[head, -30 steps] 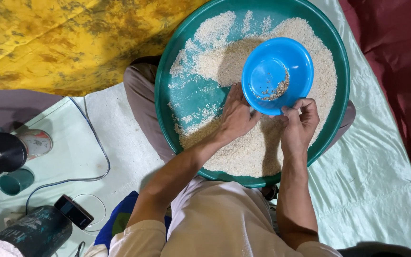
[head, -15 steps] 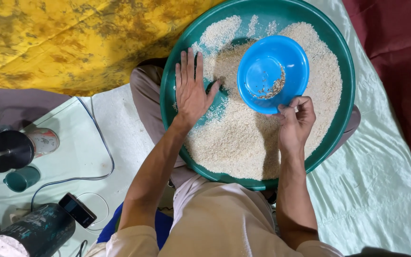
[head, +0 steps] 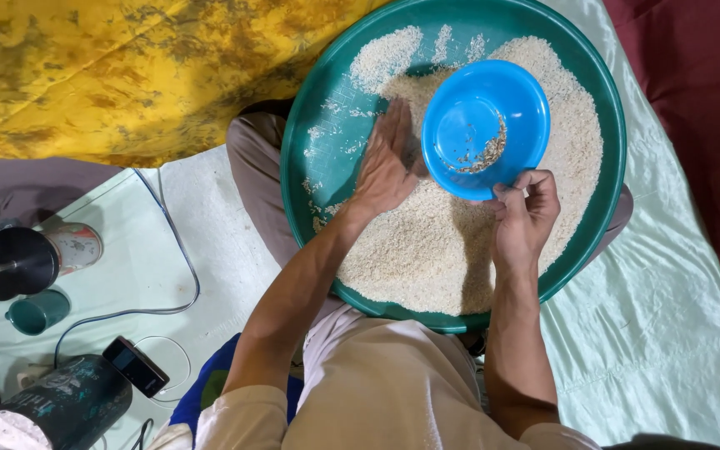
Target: The person sorts through a tray of rice by hand, shifting the rice and picking out small impurities, then placing the impurities into a separate bowl.
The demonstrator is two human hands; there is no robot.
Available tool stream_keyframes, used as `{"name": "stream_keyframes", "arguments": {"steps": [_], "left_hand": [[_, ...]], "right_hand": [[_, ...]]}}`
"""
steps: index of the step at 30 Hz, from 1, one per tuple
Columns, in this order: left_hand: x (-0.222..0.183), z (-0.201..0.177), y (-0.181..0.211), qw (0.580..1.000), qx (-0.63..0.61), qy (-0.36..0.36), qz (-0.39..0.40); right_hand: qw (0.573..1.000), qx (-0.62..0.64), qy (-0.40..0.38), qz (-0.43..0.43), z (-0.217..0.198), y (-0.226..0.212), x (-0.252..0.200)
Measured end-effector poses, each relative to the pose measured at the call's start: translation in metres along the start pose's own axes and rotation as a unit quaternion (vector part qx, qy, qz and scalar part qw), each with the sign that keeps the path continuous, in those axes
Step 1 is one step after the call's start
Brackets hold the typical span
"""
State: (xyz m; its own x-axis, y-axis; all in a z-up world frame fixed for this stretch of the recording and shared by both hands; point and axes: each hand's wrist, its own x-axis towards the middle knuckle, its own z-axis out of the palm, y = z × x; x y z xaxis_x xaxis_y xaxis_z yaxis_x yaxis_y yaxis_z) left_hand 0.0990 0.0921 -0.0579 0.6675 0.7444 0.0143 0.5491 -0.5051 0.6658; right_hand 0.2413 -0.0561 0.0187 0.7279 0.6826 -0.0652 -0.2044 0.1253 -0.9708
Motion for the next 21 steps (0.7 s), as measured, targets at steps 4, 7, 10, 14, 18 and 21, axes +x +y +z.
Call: {"name": "stream_keyframes", "arguments": {"steps": [4, 7, 10, 14, 18, 21], "left_hand": [[0.012, 0.045, 0.012, 1.0, -0.01, 0.003, 0.011], [0.013, 0.04, 0.028, 1.0, 0.011, 0.006, 0.018], [0.01, 0.031, 0.037, 1.0, 0.023, 0.001, 0.021], [-0.002, 0.015, 0.033, 0.998, 0.006, 0.012, 0.062], [-0.035, -0.004, 0.019, 0.989, 0.139, 0.04, 0.036], [-0.061, -0.035, 0.001, 0.971, 0.215, 0.082, -0.065]], "right_hand": [[1.0, -0.008, 0.004, -0.001, 0.0, -0.011, -0.003], [1.0, -0.007, 0.021, -0.004, -0.004, -0.011, -0.004], [1.0, 0.001, 0.023, -0.002, -0.005, -0.008, -0.005], [1.0, -0.002, 0.014, 0.002, 0.004, -0.012, -0.005], [1.0, 0.0, -0.004, 0.001, 0.007, -0.011, -0.001], [1.0, 0.009, -0.014, 0.011, 0.011, -0.012, 0.0]]}}
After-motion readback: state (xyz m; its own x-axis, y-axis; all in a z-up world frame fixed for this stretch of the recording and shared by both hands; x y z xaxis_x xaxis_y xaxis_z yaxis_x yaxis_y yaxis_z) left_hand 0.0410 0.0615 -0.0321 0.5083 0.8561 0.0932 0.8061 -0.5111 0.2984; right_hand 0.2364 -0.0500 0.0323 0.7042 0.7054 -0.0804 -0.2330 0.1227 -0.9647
